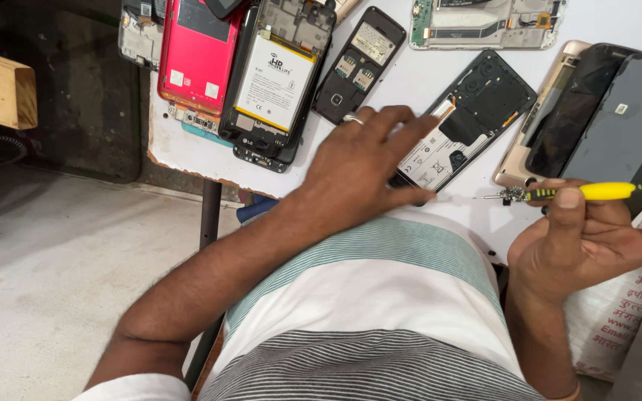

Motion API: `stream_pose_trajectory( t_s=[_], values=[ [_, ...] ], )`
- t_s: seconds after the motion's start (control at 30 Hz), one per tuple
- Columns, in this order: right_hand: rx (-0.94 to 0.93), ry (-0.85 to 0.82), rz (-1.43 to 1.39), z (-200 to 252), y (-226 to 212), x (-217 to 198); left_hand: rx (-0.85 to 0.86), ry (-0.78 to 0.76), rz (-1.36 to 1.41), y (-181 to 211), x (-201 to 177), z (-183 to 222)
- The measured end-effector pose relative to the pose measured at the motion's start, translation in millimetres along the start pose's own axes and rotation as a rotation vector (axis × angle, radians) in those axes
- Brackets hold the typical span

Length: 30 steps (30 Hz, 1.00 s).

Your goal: The person uses a yellow-handled screwdriver to remove and install screws on the back of a disassembled smartphone. The person repeatedly picks up screws, places them into the screwdriver, and tightens them into the phone chassis.

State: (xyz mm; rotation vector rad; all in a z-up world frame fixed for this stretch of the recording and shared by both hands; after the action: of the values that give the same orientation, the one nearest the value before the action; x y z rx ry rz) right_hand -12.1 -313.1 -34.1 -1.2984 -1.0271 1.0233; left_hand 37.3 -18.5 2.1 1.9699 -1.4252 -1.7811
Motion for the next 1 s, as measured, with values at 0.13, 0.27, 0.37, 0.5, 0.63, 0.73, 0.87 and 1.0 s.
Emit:
stream_pose_trajectory(
  t_s=[0.13,0.27,0.37,0.5,0.63,0.73,0.87,1.0],
  values=[
    [0.005,0.002,0.026,-2,-3,2,-0.007,-0.094,-0.181,8,15,-21],
    [-0.027,-0.025,0.064,-6,-12,8,-0.013,-0.14,-0.219,11,21,-30],
    [-0.012,-0.038,0.073,-5,-14,9,-0.045,-0.145,-0.177,11,19,-26],
    [-0.047,-0.063,0.103,-6,-17,6,-0.088,-0.192,-0.109,8,12,-22],
    [-0.075,-0.055,0.113,-7,-13,-4,-0.083,-0.212,-0.096,4,5,-20],
    [-0.051,0.015,0.078,-8,-7,-18,-0.087,-0.223,-0.079,-1,4,-17],
    [-0.077,0.024,0.128,-11,-8,-29,-0.07,-0.236,-0.082,-3,5,-16],
    [-0.104,0.046,0.145,-12,-11,-28,-0.07,-0.266,-0.091,-3,7,-15]
  ],
)
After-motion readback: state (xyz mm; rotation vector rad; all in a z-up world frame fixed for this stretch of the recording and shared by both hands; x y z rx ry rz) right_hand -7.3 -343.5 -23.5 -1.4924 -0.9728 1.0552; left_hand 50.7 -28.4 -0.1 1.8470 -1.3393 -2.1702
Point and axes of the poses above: each hand's wrist, its own z-axis away from the middle knuckle, its own x-axis out of the palm, y = z × x, the point moved 5 cm from there along -z, towards the middle knuckle, and after that the axes turned 14 degrees about x, right-handed, at the moved point
